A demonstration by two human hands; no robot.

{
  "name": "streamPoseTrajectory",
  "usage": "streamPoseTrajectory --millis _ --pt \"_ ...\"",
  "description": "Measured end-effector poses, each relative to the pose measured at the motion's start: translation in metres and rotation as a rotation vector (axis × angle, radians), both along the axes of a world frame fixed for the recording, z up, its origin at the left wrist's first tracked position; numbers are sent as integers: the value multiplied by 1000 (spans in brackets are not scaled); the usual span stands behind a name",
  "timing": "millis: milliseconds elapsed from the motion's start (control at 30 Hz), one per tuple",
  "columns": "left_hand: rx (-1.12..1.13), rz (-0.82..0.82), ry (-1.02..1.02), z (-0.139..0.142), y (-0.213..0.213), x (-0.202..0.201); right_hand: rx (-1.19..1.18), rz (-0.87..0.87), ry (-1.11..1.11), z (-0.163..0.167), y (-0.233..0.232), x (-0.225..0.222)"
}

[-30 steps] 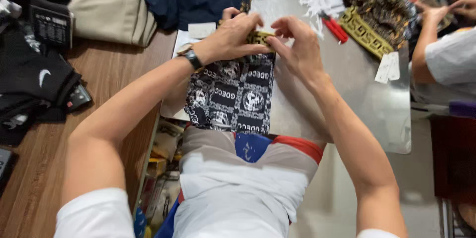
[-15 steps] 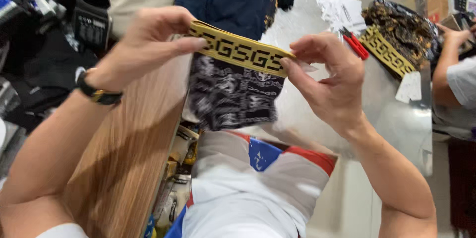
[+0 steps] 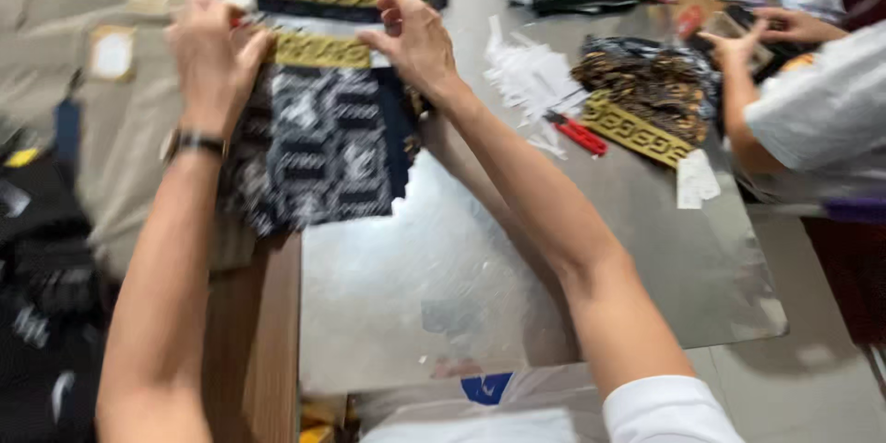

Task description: The person attaches paper price tags to pairs of boxer briefs using a red tag gun, pressing the plastic fastener through the waistband and trimming the excess. They then fold the finished garment and stack it with other completed pairs on the table.

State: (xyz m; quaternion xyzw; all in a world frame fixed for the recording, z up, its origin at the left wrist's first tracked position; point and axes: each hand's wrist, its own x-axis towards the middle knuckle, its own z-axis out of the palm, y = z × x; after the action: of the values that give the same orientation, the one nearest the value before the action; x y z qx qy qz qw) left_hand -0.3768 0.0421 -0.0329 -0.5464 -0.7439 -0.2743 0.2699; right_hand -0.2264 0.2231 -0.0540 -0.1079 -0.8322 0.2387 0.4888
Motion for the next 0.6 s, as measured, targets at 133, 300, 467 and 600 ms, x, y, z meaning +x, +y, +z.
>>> streamPoseTrajectory --millis 133,300,467,600 --pt "-19 -163 44 -32 3 42 155 -41 -172 -12 75 81" --pt "-131 -542 -143 -65 -15 144 -56 -209 -636 8 164 266" --pt "-288 -705 -175 -91 -27 204 -299 -538 -985 -28 159 391" --pt "-278 -699 -182 -98 -37 207 -363 -693 -949 -64 136 413"
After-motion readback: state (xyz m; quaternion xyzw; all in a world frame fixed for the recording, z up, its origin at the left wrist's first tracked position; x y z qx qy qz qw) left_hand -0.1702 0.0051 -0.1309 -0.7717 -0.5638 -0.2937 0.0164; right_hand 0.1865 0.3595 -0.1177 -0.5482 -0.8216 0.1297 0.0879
